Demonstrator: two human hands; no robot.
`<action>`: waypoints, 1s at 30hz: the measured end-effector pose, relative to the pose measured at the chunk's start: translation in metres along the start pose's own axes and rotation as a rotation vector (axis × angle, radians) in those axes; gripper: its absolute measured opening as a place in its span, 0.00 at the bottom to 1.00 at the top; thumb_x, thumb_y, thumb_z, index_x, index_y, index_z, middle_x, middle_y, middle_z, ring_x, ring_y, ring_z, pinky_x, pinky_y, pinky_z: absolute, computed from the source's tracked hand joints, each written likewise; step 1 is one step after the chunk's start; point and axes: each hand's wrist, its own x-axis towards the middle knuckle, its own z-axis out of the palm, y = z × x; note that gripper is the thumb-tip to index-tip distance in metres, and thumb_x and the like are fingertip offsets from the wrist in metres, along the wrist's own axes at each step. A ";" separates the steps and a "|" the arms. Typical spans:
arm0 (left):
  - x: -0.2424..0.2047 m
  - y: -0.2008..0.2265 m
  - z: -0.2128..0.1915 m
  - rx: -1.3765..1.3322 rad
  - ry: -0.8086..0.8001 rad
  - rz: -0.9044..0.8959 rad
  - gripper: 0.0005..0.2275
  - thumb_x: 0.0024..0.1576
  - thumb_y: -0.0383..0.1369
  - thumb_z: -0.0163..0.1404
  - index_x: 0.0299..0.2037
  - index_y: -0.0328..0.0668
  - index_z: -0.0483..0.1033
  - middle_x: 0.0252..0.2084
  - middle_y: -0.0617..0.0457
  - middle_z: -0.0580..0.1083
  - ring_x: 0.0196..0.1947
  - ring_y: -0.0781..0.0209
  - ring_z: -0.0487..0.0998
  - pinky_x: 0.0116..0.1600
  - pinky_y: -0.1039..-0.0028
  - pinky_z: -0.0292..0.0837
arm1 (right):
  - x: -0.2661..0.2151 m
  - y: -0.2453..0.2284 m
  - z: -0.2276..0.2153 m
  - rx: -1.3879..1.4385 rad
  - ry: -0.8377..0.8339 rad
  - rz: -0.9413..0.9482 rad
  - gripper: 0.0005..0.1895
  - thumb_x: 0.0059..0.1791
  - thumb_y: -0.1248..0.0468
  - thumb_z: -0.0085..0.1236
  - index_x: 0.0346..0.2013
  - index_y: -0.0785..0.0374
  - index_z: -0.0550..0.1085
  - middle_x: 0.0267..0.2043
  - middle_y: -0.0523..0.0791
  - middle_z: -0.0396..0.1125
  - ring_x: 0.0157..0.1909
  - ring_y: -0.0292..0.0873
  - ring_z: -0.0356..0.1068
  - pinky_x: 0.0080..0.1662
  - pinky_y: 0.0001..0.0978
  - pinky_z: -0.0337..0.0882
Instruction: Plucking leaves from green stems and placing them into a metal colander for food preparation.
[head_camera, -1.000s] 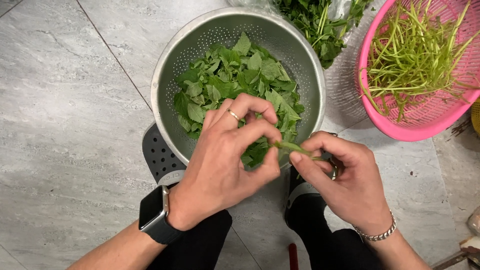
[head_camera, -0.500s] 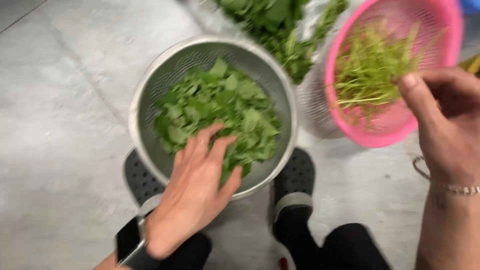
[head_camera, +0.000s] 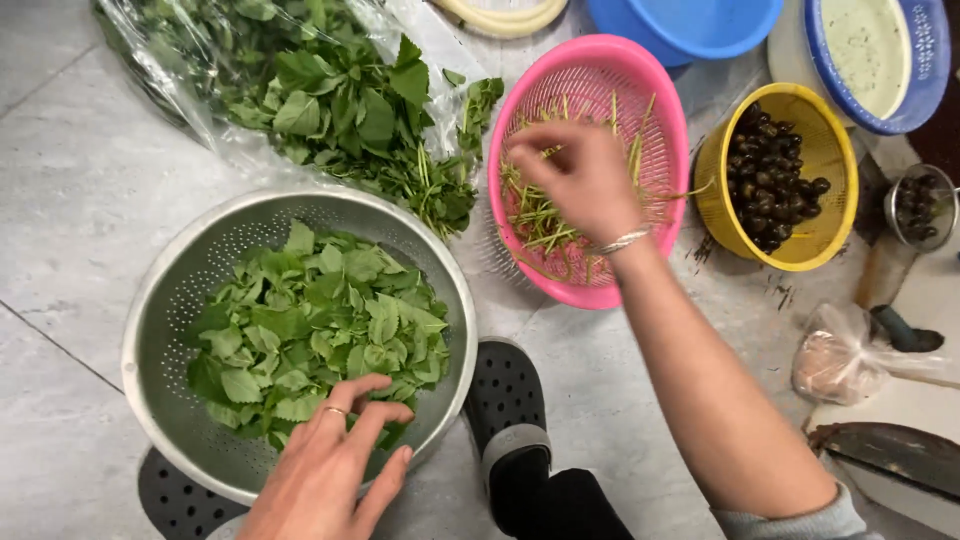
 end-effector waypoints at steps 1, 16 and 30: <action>0.001 0.004 -0.004 -0.027 -0.033 -0.023 0.18 0.69 0.47 0.64 0.67 0.57 0.84 0.88 0.51 0.64 0.74 0.41 0.83 0.78 0.31 0.80 | -0.001 -0.012 0.013 -0.071 -0.137 0.027 0.13 0.60 0.65 0.74 0.59 0.57 0.92 0.50 0.45 0.91 0.37 0.36 0.86 0.44 0.30 0.87; 0.000 -0.011 0.005 -0.050 -0.026 0.033 0.17 0.67 0.43 0.65 0.65 0.59 0.85 0.85 0.50 0.67 0.61 0.47 0.92 0.73 0.36 0.82 | 0.024 -0.006 0.147 -0.762 -0.792 -0.005 0.13 0.70 0.50 0.58 0.59 0.49 0.87 0.41 0.48 0.84 0.44 0.47 0.85 0.56 0.55 0.87; -0.005 0.006 -0.012 -0.029 -0.044 0.026 0.17 0.71 0.43 0.61 0.68 0.54 0.83 0.84 0.48 0.67 0.74 0.43 0.82 0.77 0.34 0.78 | 0.016 -0.028 0.053 -0.481 -0.200 -0.069 0.04 0.59 0.55 0.81 0.46 0.49 0.93 0.37 0.38 0.89 0.34 0.37 0.83 0.41 0.35 0.85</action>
